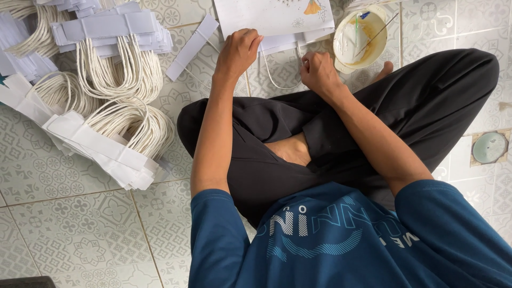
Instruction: Assembling paper bag handles by applying glue to paper strips and attaching rope handles.
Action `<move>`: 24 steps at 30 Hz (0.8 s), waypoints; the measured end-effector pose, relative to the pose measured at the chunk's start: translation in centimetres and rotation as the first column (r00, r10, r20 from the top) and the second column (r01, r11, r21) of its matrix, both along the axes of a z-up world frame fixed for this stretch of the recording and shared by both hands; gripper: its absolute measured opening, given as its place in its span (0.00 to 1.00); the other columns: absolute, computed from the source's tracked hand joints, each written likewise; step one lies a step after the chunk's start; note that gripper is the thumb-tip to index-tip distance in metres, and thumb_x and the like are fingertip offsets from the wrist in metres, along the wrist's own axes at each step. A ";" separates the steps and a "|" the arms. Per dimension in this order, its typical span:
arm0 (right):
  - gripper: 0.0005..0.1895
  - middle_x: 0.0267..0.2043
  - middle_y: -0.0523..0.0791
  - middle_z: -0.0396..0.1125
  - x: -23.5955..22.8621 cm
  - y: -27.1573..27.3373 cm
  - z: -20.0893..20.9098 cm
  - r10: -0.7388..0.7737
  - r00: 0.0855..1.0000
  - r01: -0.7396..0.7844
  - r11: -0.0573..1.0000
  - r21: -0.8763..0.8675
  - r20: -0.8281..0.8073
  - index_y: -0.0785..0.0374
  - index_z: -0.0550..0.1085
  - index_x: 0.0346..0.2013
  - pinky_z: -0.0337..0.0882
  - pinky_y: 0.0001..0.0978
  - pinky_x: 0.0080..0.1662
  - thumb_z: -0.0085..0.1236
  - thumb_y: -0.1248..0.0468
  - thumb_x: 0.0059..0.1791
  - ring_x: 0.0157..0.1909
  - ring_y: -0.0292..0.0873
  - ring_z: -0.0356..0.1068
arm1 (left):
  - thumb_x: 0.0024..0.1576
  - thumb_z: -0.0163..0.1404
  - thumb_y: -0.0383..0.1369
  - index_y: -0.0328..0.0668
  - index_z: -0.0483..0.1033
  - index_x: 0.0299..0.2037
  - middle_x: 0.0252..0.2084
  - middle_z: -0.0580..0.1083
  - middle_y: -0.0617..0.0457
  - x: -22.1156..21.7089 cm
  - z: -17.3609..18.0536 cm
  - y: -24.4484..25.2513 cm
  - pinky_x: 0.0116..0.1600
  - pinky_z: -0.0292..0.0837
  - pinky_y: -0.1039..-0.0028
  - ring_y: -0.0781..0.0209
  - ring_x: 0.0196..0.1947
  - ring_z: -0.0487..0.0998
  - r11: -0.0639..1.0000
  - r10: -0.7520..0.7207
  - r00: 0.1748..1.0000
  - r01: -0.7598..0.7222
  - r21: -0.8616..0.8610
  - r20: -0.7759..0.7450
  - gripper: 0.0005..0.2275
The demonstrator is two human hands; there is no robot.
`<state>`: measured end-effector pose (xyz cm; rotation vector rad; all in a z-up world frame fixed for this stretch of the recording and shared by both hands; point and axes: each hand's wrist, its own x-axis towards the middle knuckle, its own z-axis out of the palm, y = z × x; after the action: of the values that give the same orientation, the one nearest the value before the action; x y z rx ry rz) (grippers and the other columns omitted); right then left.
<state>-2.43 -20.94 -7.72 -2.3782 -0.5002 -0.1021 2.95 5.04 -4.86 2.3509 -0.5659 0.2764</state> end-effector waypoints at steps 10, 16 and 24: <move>0.10 0.22 0.53 0.72 0.0 0.1 0.9 0.000 0.996 -0.001 1.000 -0.023 -0.084 0.84 0.78 0.37 0.69 0.31 0.23 0.59 0.79 0.42 0.18 0.45 0.69 | 0.53 0.60 0.26 0.30 0.75 0.23 0.24 0.74 0.53 -0.1 -1.1 0.3 0.34 0.74 0.69 0.59 0.21 0.73 0.999 -0.034 0.999 0.034 -0.003 -0.035 0.09; 0.07 0.33 0.52 0.73 1.0 2.2 3.4 0.081 0.991 -0.080 0.997 -0.014 0.108 0.78 0.80 0.38 0.68 0.29 0.28 0.59 0.78 0.47 0.24 0.42 0.67 | 0.51 0.62 0.27 0.35 0.84 0.28 0.52 0.79 0.48 -0.4 -4.6 1.1 0.56 0.74 0.67 0.49 0.55 0.77 0.997 -0.005 0.994 0.014 0.076 -0.105 0.03; 0.36 0.81 0.57 0.34 4.0 6.6 -3.3 0.325 0.943 -0.333 0.892 -0.306 -0.077 0.71 0.44 0.78 0.38 0.57 0.76 0.22 0.49 0.61 0.81 0.58 0.29 | 0.52 0.59 0.27 0.36 0.75 0.55 0.37 0.80 0.57 -0.5 -5.5 0.2 0.47 0.77 0.67 0.57 0.55 0.76 0.921 0.082 0.996 -0.064 0.384 -0.030 0.19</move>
<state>1.61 -14.37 -11.01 -2.5566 -0.9634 0.1733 2.45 5.28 -10.34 2.7543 -0.5493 0.1541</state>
